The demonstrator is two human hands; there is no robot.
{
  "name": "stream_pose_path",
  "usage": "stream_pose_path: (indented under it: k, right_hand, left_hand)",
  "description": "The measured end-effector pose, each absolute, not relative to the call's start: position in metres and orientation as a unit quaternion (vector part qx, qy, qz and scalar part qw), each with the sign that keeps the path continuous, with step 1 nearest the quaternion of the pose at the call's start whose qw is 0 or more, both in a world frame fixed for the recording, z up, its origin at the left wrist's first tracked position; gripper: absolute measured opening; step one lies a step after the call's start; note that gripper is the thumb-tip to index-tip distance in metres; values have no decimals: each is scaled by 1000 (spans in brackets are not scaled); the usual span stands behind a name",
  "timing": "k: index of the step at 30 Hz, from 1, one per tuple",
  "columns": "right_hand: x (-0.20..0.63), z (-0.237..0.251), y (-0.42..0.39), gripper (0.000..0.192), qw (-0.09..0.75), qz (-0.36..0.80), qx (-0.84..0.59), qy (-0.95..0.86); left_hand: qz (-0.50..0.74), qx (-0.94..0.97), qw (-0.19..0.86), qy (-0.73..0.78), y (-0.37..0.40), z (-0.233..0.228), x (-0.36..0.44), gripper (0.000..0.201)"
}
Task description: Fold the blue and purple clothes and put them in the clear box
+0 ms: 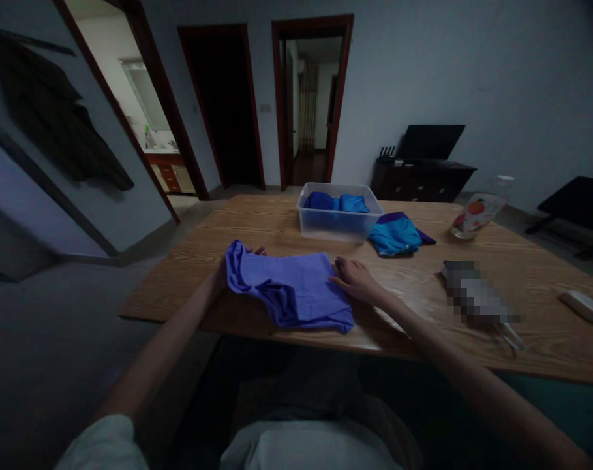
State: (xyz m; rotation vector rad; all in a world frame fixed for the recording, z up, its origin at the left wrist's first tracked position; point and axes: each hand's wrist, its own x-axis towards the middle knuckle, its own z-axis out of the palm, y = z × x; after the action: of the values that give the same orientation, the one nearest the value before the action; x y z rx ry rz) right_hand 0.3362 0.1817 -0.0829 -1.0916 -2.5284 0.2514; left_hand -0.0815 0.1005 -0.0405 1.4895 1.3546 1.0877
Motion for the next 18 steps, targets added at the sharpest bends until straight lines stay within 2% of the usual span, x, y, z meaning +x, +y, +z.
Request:
stream_pose_path:
  k: [6, 12, 16, 18]
  right_hand:
    - [321, -76, 209, 55, 178, 122, -372, -903]
    - [294, -53, 252, 65, 147, 199, -335, -909]
    - [289, -36, 269, 36, 100, 260, -294, -914]
    - [296, -25, 270, 28, 100, 275, -284, -913]
  left_hand:
    - [376, 563, 440, 590, 97, -22, -135, 52]
    - [252, 636, 391, 616, 111, -14, -132, 55]
    - [209, 680, 351, 609, 115, -5, -123, 41]
    - [206, 707, 325, 593, 116, 5, -119, 34]
